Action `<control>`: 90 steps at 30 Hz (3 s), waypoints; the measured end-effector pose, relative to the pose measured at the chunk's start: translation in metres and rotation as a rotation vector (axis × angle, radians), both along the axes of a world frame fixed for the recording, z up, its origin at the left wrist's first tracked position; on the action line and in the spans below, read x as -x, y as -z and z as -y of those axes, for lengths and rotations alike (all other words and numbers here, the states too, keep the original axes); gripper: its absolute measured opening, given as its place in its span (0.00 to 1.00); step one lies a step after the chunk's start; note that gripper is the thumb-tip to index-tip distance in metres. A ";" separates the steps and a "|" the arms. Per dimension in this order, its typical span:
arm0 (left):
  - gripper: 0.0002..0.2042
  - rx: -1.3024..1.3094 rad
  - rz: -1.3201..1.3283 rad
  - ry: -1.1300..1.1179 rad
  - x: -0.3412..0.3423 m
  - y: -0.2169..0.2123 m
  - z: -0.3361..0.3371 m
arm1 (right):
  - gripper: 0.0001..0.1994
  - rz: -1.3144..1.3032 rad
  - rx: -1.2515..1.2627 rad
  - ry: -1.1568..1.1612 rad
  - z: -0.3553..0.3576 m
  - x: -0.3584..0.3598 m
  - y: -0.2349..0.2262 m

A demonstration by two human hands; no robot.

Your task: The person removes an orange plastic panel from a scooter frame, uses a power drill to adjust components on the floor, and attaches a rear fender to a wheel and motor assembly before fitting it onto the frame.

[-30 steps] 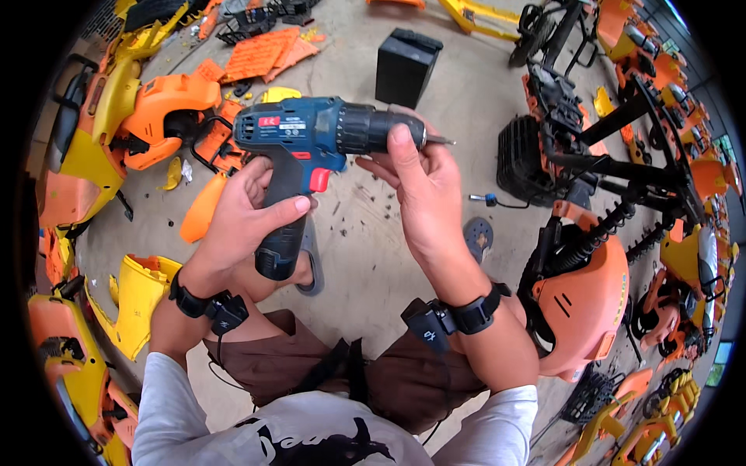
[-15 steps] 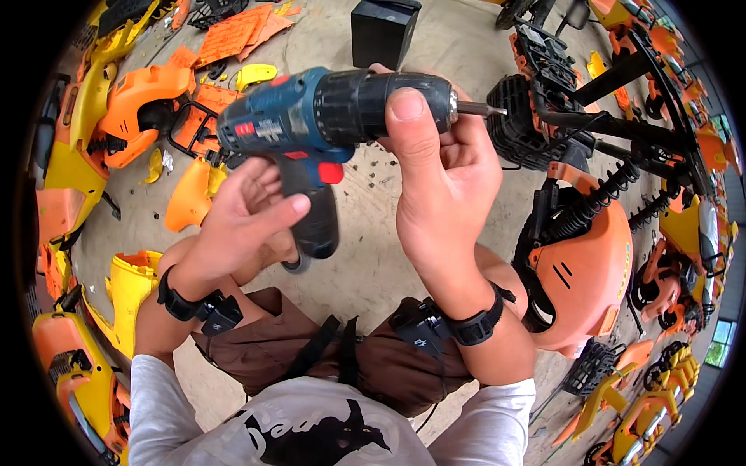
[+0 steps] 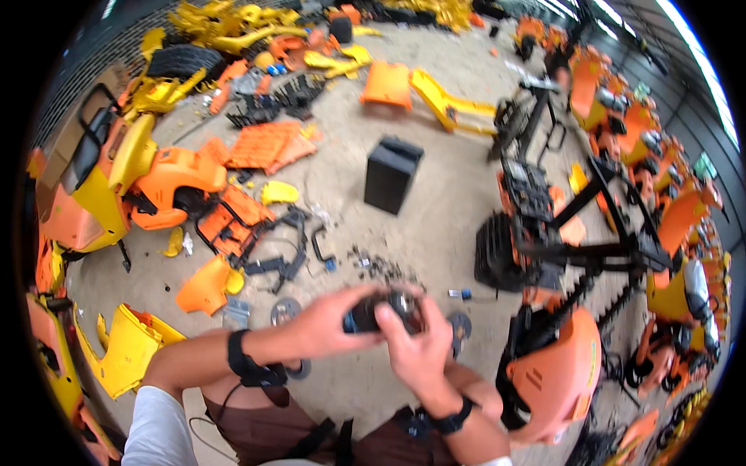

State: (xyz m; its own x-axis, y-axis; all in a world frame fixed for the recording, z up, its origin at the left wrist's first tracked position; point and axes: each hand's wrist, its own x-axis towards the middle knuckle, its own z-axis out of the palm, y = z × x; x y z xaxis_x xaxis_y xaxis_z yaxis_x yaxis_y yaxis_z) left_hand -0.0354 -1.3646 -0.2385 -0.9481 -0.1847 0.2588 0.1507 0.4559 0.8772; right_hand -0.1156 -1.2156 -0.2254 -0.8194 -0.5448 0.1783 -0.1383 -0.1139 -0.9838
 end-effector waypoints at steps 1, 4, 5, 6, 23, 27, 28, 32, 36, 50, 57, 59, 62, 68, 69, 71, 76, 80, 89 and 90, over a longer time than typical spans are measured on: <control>0.30 0.013 -0.017 -0.035 0.001 -0.002 -0.002 | 0.18 -0.023 -0.015 -0.015 -0.001 -0.006 -0.003; 0.25 0.017 -0.151 -0.112 0.001 0.012 -0.009 | 0.19 -0.141 0.013 -0.035 0.000 -0.012 0.006; 0.24 0.044 -0.193 -0.120 0.002 0.014 -0.006 | 0.20 -0.152 0.032 -0.043 0.004 -0.010 0.014; 0.24 0.083 -0.228 -0.109 0.003 0.015 -0.004 | 0.19 -0.280 -0.007 -0.028 0.006 -0.007 0.012; 0.19 0.103 -0.027 0.000 -0.013 0.019 0.005 | 0.18 -0.422 -0.344 -0.166 0.001 0.002 0.001; 0.19 0.083 -0.037 0.016 -0.013 0.017 0.009 | 0.18 -0.145 -0.339 -0.212 -0.005 0.001 0.003; 0.19 0.068 -0.017 0.012 -0.014 0.017 0.009 | 0.18 -0.142 -0.342 -0.207 -0.003 0.000 0.003; 0.18 0.005 0.015 0.012 -0.014 0.020 0.008 | 0.16 -0.146 -0.301 -0.226 0.002 -0.002 0.001; 0.20 -0.083 0.078 0.129 -0.019 0.019 0.015 | 0.16 -0.131 -0.338 -0.345 0.000 0.000 -0.008; 0.14 -0.545 0.429 0.042 -0.027 -0.013 0.022 | 0.22 -0.232 -0.363 -0.366 0.004 0.033 0.013; 0.18 -0.162 0.204 -0.078 -0.027 0.011 0.018 | 0.22 -0.280 -0.255 -0.283 0.009 0.009 0.015; 0.17 -0.199 0.242 -0.052 -0.026 0.006 0.018 | 0.19 -0.232 -0.273 -0.340 0.008 0.011 0.014; 0.16 -0.239 0.278 -0.009 -0.028 0.006 0.018 | 0.20 -0.289 -0.175 -0.449 0.006 0.017 0.014; 0.15 -0.223 0.279 0.100 -0.029 0.008 0.021 | 0.22 -0.251 -0.138 -0.589 0.001 0.017 0.011; 0.14 -0.215 0.294 0.131 -0.029 0.008 0.023 | 0.22 -0.266 -0.124 -0.599 0.000 0.017 0.011; 0.14 -0.236 0.351 0.200 -0.025 0.003 0.023 | 0.22 -0.264 -0.096 -0.626 -0.004 0.018 0.010; 0.16 -0.339 0.321 0.407 -0.027 -0.007 0.032 | 0.22 -0.224 0.011 -0.749 0.001 0.014 0.010; 0.18 -0.258 0.383 0.365 -0.031 -0.009 0.021 | 0.22 -0.166 -0.074 -0.787 -0.014 0.019 0.001; 0.13 -0.095 0.365 0.161 -0.031 -0.009 0.019 | 0.14 -0.083 0.096 -0.307 0.002 -0.014 0.020; 0.14 -0.024 0.328 0.180 -0.032 -0.006 0.024 | 0.14 -0.099 0.103 -0.344 0.000 -0.013 0.019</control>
State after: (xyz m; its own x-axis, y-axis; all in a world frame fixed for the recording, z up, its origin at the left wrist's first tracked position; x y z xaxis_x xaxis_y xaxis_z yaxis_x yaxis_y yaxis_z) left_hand -0.0031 -1.3883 -0.2322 -0.9977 -0.0099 -0.0665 -0.0644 0.4268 0.9020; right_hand -0.1028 -1.2159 -0.2443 -0.5671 -0.7607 0.3156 -0.1689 -0.2677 -0.9486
